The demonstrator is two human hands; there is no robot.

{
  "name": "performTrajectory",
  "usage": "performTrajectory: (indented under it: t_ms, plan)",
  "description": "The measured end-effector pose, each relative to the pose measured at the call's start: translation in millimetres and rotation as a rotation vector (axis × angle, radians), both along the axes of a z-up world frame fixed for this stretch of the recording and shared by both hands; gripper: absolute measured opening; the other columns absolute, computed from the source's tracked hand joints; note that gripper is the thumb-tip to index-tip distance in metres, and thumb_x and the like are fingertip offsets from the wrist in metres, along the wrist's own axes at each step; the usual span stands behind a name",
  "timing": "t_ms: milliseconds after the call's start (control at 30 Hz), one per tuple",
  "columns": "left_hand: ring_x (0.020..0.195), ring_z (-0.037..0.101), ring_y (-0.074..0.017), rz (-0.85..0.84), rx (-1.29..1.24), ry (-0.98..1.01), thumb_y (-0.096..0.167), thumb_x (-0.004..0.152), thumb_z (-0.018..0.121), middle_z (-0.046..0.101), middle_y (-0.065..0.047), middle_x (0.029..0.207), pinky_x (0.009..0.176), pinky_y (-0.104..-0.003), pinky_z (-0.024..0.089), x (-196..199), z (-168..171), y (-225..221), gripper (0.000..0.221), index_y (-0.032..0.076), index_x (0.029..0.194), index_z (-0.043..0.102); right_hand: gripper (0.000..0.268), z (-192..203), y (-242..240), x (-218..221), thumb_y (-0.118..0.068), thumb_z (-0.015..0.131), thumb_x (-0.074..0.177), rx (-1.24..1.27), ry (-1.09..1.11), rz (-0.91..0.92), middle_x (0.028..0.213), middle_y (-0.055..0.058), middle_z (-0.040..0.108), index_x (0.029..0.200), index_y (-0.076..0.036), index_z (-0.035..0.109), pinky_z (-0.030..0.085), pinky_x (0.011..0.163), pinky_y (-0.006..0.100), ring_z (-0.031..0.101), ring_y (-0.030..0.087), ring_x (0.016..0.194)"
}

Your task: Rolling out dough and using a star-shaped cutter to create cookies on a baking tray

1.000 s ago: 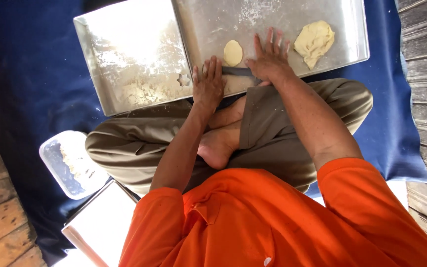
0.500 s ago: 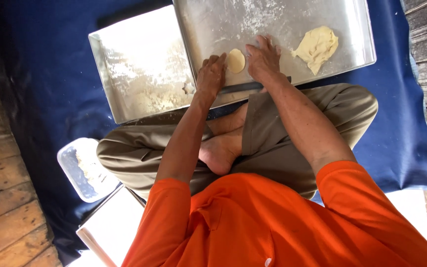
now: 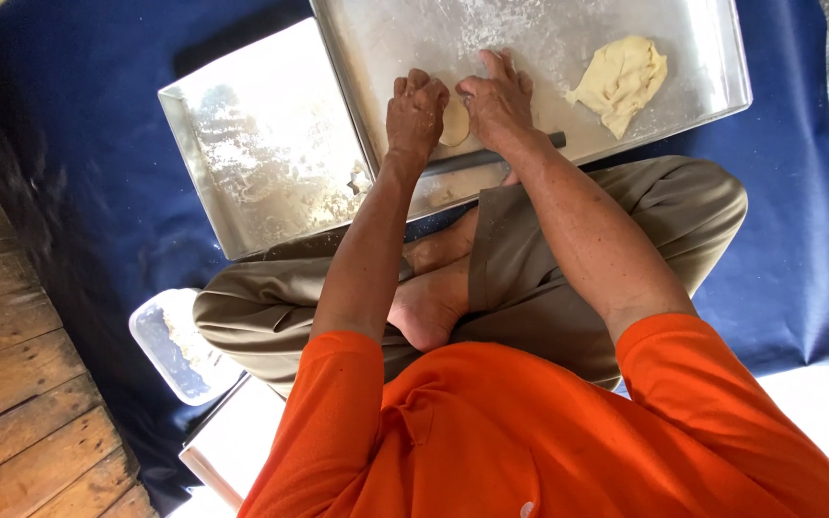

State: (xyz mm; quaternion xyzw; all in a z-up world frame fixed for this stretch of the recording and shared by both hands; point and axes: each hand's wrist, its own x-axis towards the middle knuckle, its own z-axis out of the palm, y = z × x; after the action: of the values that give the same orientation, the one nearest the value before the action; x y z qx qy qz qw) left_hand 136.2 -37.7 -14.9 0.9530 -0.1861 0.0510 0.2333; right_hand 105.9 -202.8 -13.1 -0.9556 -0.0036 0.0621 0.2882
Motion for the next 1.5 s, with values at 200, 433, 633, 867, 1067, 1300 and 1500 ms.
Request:
performTrajectory:
  t_ms: [200,433,633,867,1067,1300,1500]
  plan:
    - [0.093,0.056,-0.0262,-0.019,-0.03,0.015,0.017,0.095,0.063,0.056,-0.003,0.102,0.075,-0.042,0.05,-7.1,-2.3,1.9,0.007,0.013,0.089,0.064,0.023,9.7,-0.8,-1.5,-0.011,0.065,0.099,0.003,0.003,0.022,0.161,0.018,0.029,0.12,-0.012,0.075,0.021,0.115,0.061,0.019,0.043,0.149]
    - [0.09,0.063,-0.0214,-0.026,-0.205,0.241,0.014,0.094,0.061,0.067,0.001,0.089,0.083,-0.041,0.048,-21.7,34.2,9.6,0.004,0.015,0.092,0.063,0.016,10.9,-2.5,-4.2,-0.017,0.068,0.097,0.06,0.057,0.144,0.164,0.016,0.028,0.112,-0.01,0.072,0.017,0.119,0.058,0.016,0.039,0.152]
    - [0.094,0.062,-0.0163,-0.069,-0.668,0.565,0.02,0.102,0.05,0.065,-0.004,0.102,0.087,-0.033,0.053,-22.5,32.9,31.6,0.017,0.011,0.113,0.06,0.007,87.3,-2.1,-12.0,-0.008,0.065,0.098,0.242,0.185,0.146,0.109,0.007,0.066,0.104,-0.009,0.068,0.051,0.081,0.047,0.063,0.029,0.091]
    - [0.078,0.063,-0.0081,0.04,-0.976,0.962,0.028,0.087,0.079,0.071,-0.002,0.091,0.073,-0.021,0.056,-27.6,47.5,42.9,0.04,0.004,0.117,0.071,0.015,84.6,-10.7,-1.8,-0.007,0.06,0.103,0.791,0.237,0.012,0.097,0.003,0.069,0.116,-0.004,0.065,0.059,0.069,0.02,0.064,0.007,0.079]
    - [0.08,0.071,-0.0111,0.184,-1.163,0.896,0.01,0.092,0.074,0.073,-0.007,0.088,0.077,-0.02,0.061,-36.6,57.8,45.4,0.02,-0.003,0.107,0.071,0.028,83.0,-4.4,-5.4,-0.014,0.061,0.104,1.017,0.308,0.006,0.102,0.004,0.069,0.13,-0.003,0.063,0.06,0.077,0.021,0.064,0.007,0.083]
    - [0.082,0.07,-0.0127,0.293,-1.26,0.9,0.023,0.087,0.08,0.073,-0.006,0.092,0.079,-0.024,0.06,-55.0,65.5,87.8,0.032,0.002,0.11,0.071,0.032,104.3,24.4,-14.9,-0.018,0.061,0.102,0.877,0.462,0.071,0.109,0.007,0.068,0.133,-0.007,0.061,0.059,0.084,0.026,0.065,0.011,0.093]
    - [0.085,0.077,-0.0245,0.389,-1.275,0.675,0.01,0.085,0.082,0.076,-0.017,0.101,0.065,-0.028,0.068,-39.1,17.3,193.1,0.031,0.0,0.112,0.069,0.036,77.0,16.9,-13.1,-0.021,0.06,0.103,0.796,0.359,0.091,0.123,0.012,0.07,0.137,-0.009,0.058,0.054,0.09,0.031,0.069,0.019,0.111]
